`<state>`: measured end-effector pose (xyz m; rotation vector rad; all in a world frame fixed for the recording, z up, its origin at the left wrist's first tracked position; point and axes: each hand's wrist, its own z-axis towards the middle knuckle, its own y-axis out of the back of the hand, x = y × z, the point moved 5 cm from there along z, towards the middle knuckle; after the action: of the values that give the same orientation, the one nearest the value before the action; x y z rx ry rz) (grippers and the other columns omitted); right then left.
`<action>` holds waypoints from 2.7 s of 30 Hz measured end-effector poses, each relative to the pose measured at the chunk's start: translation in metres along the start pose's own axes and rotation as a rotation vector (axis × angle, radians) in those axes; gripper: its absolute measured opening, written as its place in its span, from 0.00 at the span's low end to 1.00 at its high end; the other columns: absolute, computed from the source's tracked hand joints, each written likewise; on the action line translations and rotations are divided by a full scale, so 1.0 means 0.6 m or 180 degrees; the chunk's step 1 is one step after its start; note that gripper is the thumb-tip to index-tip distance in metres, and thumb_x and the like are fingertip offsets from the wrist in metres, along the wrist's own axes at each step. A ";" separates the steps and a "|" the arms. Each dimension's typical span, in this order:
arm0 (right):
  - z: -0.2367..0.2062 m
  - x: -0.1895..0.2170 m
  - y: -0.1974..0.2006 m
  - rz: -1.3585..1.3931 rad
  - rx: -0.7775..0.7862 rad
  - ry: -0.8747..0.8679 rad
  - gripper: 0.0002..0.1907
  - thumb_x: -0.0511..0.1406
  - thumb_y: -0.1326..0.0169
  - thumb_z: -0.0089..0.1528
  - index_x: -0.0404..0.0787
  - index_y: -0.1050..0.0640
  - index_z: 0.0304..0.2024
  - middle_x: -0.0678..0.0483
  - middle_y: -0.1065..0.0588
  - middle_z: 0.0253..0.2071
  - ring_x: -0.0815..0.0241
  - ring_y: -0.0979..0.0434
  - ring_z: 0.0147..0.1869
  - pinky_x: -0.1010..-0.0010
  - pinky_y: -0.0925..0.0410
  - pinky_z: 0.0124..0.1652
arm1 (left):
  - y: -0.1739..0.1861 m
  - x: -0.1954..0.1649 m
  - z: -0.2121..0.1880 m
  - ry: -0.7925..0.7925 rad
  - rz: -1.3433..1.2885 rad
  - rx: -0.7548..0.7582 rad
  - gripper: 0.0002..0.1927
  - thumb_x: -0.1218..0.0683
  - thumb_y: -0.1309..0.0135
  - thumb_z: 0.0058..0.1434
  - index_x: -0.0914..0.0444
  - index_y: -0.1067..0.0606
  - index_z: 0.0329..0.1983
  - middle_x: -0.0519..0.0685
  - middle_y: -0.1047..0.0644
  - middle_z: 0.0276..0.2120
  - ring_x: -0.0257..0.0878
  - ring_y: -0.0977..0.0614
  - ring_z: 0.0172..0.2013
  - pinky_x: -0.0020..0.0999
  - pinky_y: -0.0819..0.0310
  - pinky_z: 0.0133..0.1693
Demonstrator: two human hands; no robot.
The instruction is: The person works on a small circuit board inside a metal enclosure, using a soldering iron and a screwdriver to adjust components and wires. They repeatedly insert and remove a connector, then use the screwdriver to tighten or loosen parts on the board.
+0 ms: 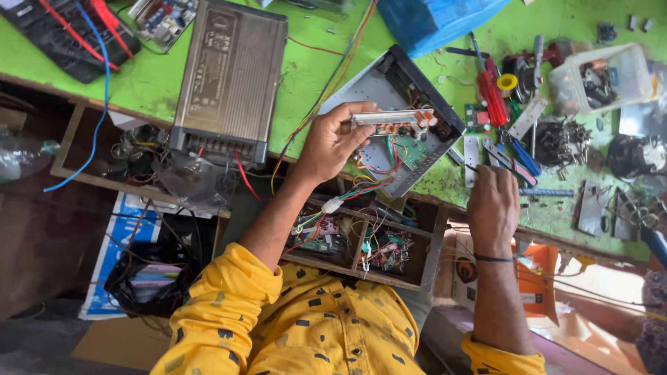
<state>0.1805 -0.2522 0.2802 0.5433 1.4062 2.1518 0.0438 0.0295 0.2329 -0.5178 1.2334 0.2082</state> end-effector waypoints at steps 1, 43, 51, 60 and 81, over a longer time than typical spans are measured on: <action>-0.002 0.004 0.001 0.0073 -0.0232 0.0038 0.08 0.28 0.46 0.70 0.36 0.23 0.52 0.46 0.24 0.51 0.46 0.23 0.53 0.58 0.28 0.52 | 0.003 -0.001 -0.002 -0.0009 0.0005 -0.0004 0.19 0.57 0.45 0.72 0.68 0.29 0.63 0.52 0.19 0.52 0.31 0.17 0.42 0.28 0.17 0.44; 0.174 0.223 -0.039 0.2352 -0.0418 -0.0049 0.06 0.32 0.54 0.75 0.35 0.28 0.48 0.48 0.23 0.35 0.57 0.24 0.32 0.64 0.32 0.34 | 0.016 0.023 0.002 0.0172 -0.0378 -0.0394 0.17 0.55 0.47 0.71 0.69 0.28 0.59 0.54 0.21 0.50 0.37 0.17 0.49 0.33 0.13 0.45; 0.198 0.151 -0.061 0.3754 -0.0631 -0.1044 0.04 0.31 0.54 0.73 0.40 0.31 0.50 0.52 0.24 0.41 0.66 0.22 0.38 0.76 0.28 0.36 | 0.008 -0.012 -0.001 -0.0035 -0.0207 -0.0032 0.23 0.56 0.45 0.68 0.67 0.33 0.64 0.51 0.26 0.57 0.36 0.22 0.55 0.33 0.18 0.53; 0.176 0.051 0.000 0.4775 -0.1489 -0.1318 0.06 0.28 0.51 0.68 0.36 0.23 0.45 0.47 0.22 0.46 0.57 0.18 0.42 0.65 0.23 0.37 | 0.015 -0.004 -0.014 0.0106 0.0041 0.0118 0.15 0.59 0.43 0.68 0.66 0.27 0.57 0.48 0.20 0.48 0.32 0.18 0.50 0.31 0.20 0.52; 0.232 0.219 0.047 0.0192 -0.0098 0.1515 0.12 0.37 0.43 0.58 0.42 0.21 0.44 0.50 0.26 0.47 0.51 0.24 0.47 0.58 0.30 0.44 | 0.015 -0.038 0.054 0.0106 0.0750 -0.0121 0.14 0.61 0.45 0.65 0.67 0.25 0.53 0.50 0.18 0.42 0.35 0.16 0.43 0.32 0.22 0.48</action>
<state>0.1518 -0.0814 0.3669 0.0564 1.6058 2.4532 0.0593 0.0559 0.2595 -0.4092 1.3247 0.4242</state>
